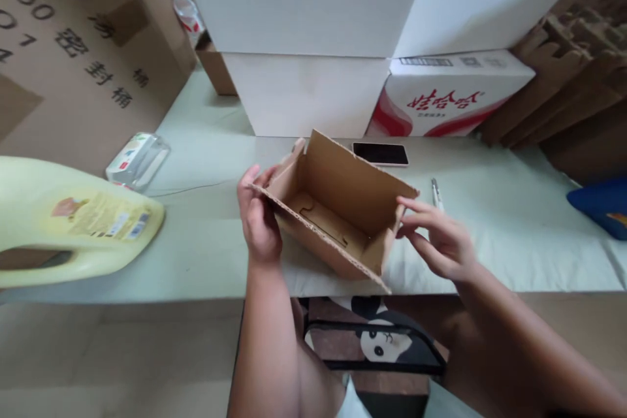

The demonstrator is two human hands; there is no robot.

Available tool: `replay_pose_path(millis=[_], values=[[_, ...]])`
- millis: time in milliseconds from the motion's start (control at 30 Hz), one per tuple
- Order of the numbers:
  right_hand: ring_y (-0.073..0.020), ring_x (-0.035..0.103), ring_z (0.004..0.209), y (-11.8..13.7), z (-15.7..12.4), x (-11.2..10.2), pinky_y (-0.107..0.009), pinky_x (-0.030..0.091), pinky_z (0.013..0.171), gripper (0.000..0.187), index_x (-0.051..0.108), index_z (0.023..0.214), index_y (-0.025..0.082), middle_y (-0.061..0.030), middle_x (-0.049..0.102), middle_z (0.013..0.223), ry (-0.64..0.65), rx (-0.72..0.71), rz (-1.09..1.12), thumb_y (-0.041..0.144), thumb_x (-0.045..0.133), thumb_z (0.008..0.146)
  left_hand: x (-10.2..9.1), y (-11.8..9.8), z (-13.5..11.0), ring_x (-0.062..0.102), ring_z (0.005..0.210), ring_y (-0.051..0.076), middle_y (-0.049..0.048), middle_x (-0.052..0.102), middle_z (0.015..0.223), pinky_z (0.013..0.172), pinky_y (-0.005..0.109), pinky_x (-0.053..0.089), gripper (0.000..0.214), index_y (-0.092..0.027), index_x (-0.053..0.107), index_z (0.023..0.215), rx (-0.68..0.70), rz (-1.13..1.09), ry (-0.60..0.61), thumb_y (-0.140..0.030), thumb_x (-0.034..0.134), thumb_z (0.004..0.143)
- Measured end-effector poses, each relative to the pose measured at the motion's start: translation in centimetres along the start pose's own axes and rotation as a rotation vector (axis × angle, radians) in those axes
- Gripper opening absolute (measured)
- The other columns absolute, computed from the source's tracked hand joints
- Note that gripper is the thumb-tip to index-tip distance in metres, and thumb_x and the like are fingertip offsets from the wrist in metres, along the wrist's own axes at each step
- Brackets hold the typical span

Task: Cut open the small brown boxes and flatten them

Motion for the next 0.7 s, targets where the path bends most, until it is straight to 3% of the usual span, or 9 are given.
replay_pose_path(millis=[67,167,333,467,533,700], values=[[-0.0247,0.072,0.113,-1.4,0.2,0.1,-0.037,0.063,0.087,0.028,0.073,0.113,0.026,-0.0099,0.068,0.134,-0.037,0.053,-0.028,0.019,0.055,0.093,1.0,0.8,-0.3,0.066,0.113,0.024,0.0052,0.071,0.108,0.110,0.039,0.044,0.041,-0.026,0.065,0.107,0.082,0.118,0.057,-0.055,0.068,0.079],[-0.0263,0.066,0.119,-2.7,0.0,-0.1,-0.044,0.058,0.098,0.028,0.074,0.110,0.027,-0.0093,0.067,0.130,-0.065,0.101,-0.040,0.026,0.049,0.098,1.9,1.8,-0.6,0.065,0.096,0.020,0.0029,0.068,0.094,0.103,0.036,0.047,0.031,-0.025,0.066,0.097,0.154,0.225,0.061,-0.045,0.074,0.074],[-0.0246,0.063,0.106,-3.6,-1.6,-1.0,-0.041,0.060,0.084,0.024,0.069,0.115,0.031,-0.0092,0.055,0.128,-0.226,0.166,-0.055,0.036,0.061,0.093,3.4,2.5,-1.4,0.060,0.083,0.017,0.0025,0.062,0.092,0.082,0.028,0.049,0.040,-0.023,0.065,0.102,0.152,0.290,0.019,-0.047,0.078,0.073],[-0.0249,0.060,0.118,-4.6,-2.5,-0.9,-0.045,0.057,0.095,0.067,0.031,0.151,0.043,-0.0088,0.043,0.148,-0.270,0.176,0.056,0.036,0.062,0.092,4.4,2.6,-1.9,0.056,0.076,0.014,0.0010,0.059,0.088,0.073,0.024,0.046,0.035,-0.022,0.065,0.104,0.127,0.333,0.062,-0.039,0.079,0.076],[-0.0246,0.059,0.125,-5.1,-2.7,-0.6,-0.048,0.054,0.104,0.067,0.021,0.154,0.046,-0.0080,0.042,0.153,-0.229,0.173,0.116,0.032,0.054,0.097,4.7,2.6,-2.1,0.057,0.080,0.014,0.0020,0.060,0.092,0.077,0.025,0.047,0.034,-0.022,0.065,0.104,0.123,0.348,0.068,-0.034,0.079,0.075],[-0.0232,0.062,0.126,-5.4,-2.9,-0.3,-0.047,0.055,0.105,0.055,0.033,0.149,0.044,-0.0056,0.044,0.157,-0.258,0.198,0.167,0.030,0.050,0.099,4.8,2.4,-2.3,0.059,0.091,0.017,0.0049,0.063,0.107,0.085,0.028,0.049,0.031,-0.025,0.065,0.106,0.206,0.394,0.064,-0.027,0.076,0.077]])
Point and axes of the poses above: each hand's wrist, its own z-axis towards the middle knuckle, its own x-axis out of the palm, y = z × x, the point moved 1 cm from there along z, towards the middle knuckle
